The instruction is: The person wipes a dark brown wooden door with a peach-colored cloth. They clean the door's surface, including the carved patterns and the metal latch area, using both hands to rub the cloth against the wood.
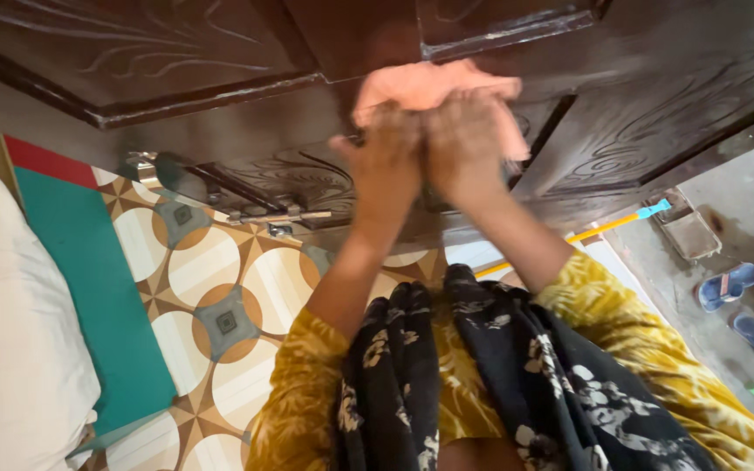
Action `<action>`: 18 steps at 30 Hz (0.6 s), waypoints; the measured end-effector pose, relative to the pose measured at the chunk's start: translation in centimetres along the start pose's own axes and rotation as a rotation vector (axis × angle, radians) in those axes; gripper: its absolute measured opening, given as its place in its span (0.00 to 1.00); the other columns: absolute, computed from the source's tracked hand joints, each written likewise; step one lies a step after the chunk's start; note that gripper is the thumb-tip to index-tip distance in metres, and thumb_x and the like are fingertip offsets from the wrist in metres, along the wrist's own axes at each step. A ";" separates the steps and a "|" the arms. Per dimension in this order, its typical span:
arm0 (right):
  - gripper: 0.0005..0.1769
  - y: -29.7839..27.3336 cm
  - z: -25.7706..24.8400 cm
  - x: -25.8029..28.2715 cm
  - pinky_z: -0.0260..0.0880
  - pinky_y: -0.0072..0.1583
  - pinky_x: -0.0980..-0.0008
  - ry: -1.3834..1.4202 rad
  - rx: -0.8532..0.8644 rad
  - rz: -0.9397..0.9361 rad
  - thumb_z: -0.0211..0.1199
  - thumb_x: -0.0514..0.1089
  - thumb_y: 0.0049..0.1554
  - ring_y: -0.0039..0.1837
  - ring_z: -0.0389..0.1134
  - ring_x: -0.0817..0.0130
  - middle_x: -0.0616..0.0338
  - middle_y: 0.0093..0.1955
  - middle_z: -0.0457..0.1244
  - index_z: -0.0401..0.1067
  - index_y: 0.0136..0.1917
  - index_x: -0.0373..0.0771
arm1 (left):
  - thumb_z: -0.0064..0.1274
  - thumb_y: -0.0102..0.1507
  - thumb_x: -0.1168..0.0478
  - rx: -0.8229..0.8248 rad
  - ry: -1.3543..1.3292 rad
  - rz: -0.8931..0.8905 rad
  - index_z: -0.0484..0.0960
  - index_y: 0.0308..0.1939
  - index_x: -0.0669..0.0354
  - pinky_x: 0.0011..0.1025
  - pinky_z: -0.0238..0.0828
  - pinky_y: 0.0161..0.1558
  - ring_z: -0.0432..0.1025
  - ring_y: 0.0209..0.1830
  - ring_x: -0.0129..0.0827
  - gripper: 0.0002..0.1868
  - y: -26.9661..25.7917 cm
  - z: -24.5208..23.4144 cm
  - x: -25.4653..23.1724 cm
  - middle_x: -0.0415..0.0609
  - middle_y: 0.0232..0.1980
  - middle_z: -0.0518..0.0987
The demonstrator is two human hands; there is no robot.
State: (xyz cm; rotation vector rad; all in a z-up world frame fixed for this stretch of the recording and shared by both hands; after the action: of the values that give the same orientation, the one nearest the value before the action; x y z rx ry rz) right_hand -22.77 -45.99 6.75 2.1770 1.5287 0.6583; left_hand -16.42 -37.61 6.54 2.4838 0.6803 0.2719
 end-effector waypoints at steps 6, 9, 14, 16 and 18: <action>0.28 0.0 -3.3 6.3 0.46 0.80 0.48 -0.144 -0.241 -0.303 0.55 0.44 0.66 0.83 0.52 0.52 0.51 0.82 0.55 0.68 0.78 0.44 | 0.46 0.68 0.59 -0.218 0.005 -0.111 0.76 0.67 0.60 0.88 0.24 0.61 0.54 0.77 0.58 0.23 -2.5 -1.0 3.8 0.61 0.69 0.66; 0.27 -1.1 -2.1 1.7 0.44 0.80 0.43 -0.073 -0.173 -0.198 0.57 0.43 0.66 0.83 0.50 0.45 0.44 0.81 0.55 0.68 0.77 0.40 | 0.47 0.66 0.61 -0.229 -0.045 -0.041 0.78 0.60 0.56 0.89 0.28 0.61 0.59 0.76 0.53 0.19 -0.9 0.2 0.5 0.57 0.68 0.68; 0.37 -3.3 -4.1 -10.2 0.32 0.85 0.36 -0.085 -0.321 0.110 0.61 0.43 0.70 0.87 0.35 0.33 0.31 0.85 0.39 0.50 0.84 0.29 | 0.44 0.66 0.53 0.031 -0.072 0.234 0.62 0.78 0.45 0.52 0.51 0.71 0.53 0.80 0.27 0.33 6.3 5.8 -10.5 0.38 0.81 0.54; 0.42 -4.5 -6.3 -14.2 0.30 0.85 0.45 -0.091 -0.342 0.282 0.59 0.49 0.74 0.88 0.30 0.40 0.39 0.90 0.33 0.39 0.88 0.31 | 0.40 0.79 0.54 -0.196 0.051 0.365 0.42 0.85 0.52 0.54 0.39 0.81 0.39 0.89 0.33 0.34 7.0 4.0 -15.8 0.42 0.87 0.37; 0.42 -4.7 -8.2 -16.1 0.29 0.85 0.49 0.031 -0.404 0.374 0.55 0.50 0.74 0.87 0.28 0.44 0.40 0.89 0.30 0.35 0.87 0.33 | 0.36 0.80 0.53 -0.213 0.190 0.475 0.42 0.84 0.57 0.49 0.24 0.81 0.35 0.88 0.34 0.33 8.2 3.5 -19.7 0.43 0.88 0.36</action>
State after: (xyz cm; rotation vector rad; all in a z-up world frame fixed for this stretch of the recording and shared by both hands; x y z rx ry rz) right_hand -35.82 -59.22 8.31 2.1460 0.9005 1.0228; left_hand -28.68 -55.34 7.24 2.3987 0.1102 0.7232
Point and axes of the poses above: each hand's wrist, its own y-axis towards the middle knuckle, its own z-axis out of the palm, x = y × z, the point moved 9 cm from there along y, towards the middle knuckle
